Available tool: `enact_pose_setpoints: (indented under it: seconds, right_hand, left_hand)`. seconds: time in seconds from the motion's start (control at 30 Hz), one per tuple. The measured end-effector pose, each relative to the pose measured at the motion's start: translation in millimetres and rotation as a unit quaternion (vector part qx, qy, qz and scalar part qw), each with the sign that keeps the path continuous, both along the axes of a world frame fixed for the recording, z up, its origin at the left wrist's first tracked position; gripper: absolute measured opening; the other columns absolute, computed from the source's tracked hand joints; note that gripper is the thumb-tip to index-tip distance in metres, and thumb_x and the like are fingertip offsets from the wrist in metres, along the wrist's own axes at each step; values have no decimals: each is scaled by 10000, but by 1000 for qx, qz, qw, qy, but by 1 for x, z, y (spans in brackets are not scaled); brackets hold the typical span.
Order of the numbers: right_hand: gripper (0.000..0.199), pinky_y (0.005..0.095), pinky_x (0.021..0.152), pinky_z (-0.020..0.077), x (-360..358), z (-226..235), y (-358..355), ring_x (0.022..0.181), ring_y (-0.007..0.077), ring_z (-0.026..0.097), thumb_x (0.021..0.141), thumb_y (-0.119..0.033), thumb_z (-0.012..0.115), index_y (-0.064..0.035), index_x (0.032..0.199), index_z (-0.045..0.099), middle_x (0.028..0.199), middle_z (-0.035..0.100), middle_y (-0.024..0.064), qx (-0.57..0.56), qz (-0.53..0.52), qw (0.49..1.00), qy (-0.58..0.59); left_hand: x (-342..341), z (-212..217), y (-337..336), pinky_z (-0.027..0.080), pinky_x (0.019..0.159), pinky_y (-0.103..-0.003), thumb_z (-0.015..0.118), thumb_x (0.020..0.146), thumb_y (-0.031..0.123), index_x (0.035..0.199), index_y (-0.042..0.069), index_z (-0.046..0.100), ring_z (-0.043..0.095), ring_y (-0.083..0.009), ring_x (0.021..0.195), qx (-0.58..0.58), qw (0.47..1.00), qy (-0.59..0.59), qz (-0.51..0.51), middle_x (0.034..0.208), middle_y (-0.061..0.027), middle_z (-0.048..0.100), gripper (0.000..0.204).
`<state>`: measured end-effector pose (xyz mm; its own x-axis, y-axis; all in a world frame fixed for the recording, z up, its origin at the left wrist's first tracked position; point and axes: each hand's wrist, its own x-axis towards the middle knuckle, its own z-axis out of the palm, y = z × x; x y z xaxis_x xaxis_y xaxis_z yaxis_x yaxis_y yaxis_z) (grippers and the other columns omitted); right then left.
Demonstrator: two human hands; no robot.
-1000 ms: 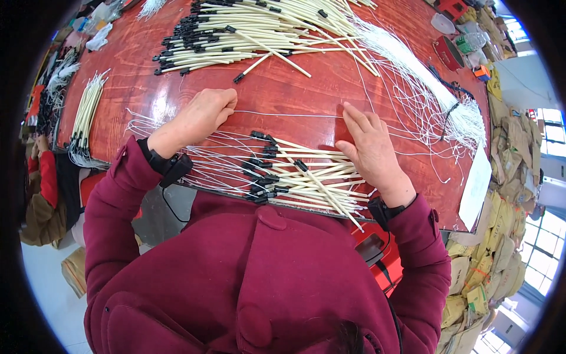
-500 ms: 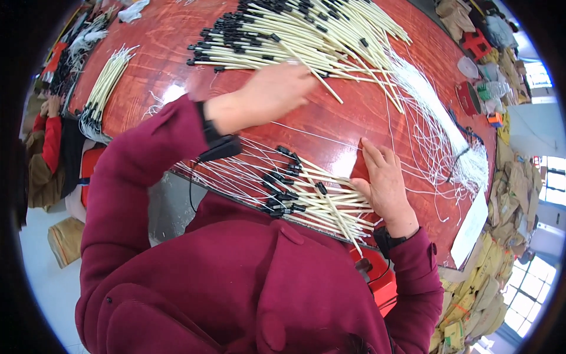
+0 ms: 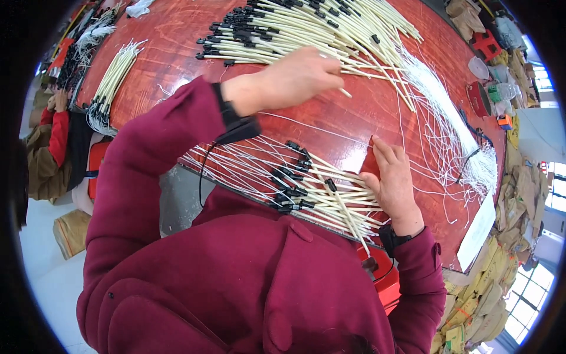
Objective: Arranging and sorting electrical wire components into bundles on a production table.
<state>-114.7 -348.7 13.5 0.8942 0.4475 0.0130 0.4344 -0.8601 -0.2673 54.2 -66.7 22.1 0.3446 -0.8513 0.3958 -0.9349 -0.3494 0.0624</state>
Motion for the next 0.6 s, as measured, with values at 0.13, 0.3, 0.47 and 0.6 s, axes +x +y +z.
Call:
enact_pose_setpoints:
  seconds: [0.13,0.3,0.47,0.6]
  right_hand:
    - [793,449,1078,391,0,-1,0,1218,373,499,957,-588,509,127,1295,562,1455,522,193,6,-7,1000,-5]
    - [793,446,1079,391,3,1,2,1218,370,502,957,-589,509,127,1293,564,1446,528,194,5,-5,1000,-3]
    - [783,445,1082,391,2,2,5,1223,372,502,946,-574,536,126,1294,568,1440,530,194,-9,-9,1000,0]
    - [783,446,1082,393,2,4,8,1222,374,504,930,-567,564,128,1290,571,1437,531,194,-18,-11,1000,-1]
  left_hand:
    - [-27,-1,83,503,762,-399,643,898,55,1077,30,721,634,-322,886,-124,979,142,79,932,-118,638,197]
    - [-69,-15,142,525,772,-415,649,871,69,1036,45,750,658,-325,879,-99,948,222,204,927,-116,663,195]
    - [-82,-23,142,522,739,-358,652,917,33,1057,-16,729,662,-303,827,-84,942,237,222,914,-126,662,167]
    - [-81,-25,136,527,745,-358,654,915,29,1056,-23,728,672,-298,835,-88,937,247,230,920,-127,671,167]
